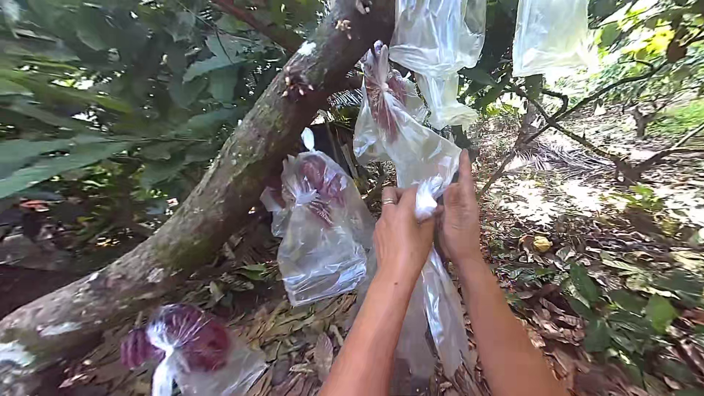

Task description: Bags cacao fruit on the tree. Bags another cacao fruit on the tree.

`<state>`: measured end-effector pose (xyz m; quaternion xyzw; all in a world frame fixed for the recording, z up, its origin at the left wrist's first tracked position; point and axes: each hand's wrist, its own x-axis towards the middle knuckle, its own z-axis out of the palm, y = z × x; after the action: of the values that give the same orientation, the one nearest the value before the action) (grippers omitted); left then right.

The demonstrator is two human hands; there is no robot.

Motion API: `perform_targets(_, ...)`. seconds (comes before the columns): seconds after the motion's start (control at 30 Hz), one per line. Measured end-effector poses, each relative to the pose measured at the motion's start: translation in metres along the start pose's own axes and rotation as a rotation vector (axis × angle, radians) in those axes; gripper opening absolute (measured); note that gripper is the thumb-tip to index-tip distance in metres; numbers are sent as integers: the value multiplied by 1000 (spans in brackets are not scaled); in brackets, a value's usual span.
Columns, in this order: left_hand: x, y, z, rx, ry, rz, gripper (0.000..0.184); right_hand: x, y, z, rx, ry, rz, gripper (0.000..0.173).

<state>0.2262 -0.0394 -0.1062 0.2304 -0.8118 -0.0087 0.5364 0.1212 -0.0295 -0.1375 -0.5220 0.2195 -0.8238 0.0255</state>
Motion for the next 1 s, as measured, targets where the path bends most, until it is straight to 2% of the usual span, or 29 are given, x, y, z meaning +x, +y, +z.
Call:
perform_targets(0.07,1,-7,1,-18,79,58,23,-8,-3,2,-4,-5,43,71)
perform_targets(0.13,-5,-10,0,-66,165,132,12,-20,-5,0,42,50,12,62)
perform_targets(0.23,-15,-10,0,-182,291,134,12,-42,-3,-3,-20,275,-138,42)
perform_targets(0.27,-16,-12,0,-220,318,119,13,-48,-2,-3,-54,301,-210,35)
perform_targets(0.37,-18,-17,4,-307,369,74,13,-47,-3,9,-109,223,-366,25)
perform_targets(0.5,-25,-19,10,-255,335,148,15,-9,-7,26,-58,154,-207,24)
perform_targets(0.6,-30,-23,11,-225,322,156,12,24,-9,19,-83,-168,-47,24)
perform_targets(0.63,-37,-25,9,-223,305,137,12,36,-5,12,-113,-271,42,31)
perform_targets(0.67,-47,-26,5,-223,285,121,14,50,-2,6,-150,-292,108,39)
perform_targets(0.7,-60,-26,0,-227,254,114,18,64,-5,1,-160,-228,136,40)
perform_targets(0.77,-93,-29,-6,-250,199,132,22,79,-22,-9,76,-90,115,26)
perform_targets(0.83,-133,-34,-6,-292,124,106,20,83,-32,-14,324,-222,114,33)
perform_targets(0.93,-192,-46,-6,-345,-36,-32,22,80,-21,-8,141,-268,231,23)
perform_targets(1.0,-217,-56,-2,-394,-123,-122,23,79,-24,-20,183,-278,243,26)
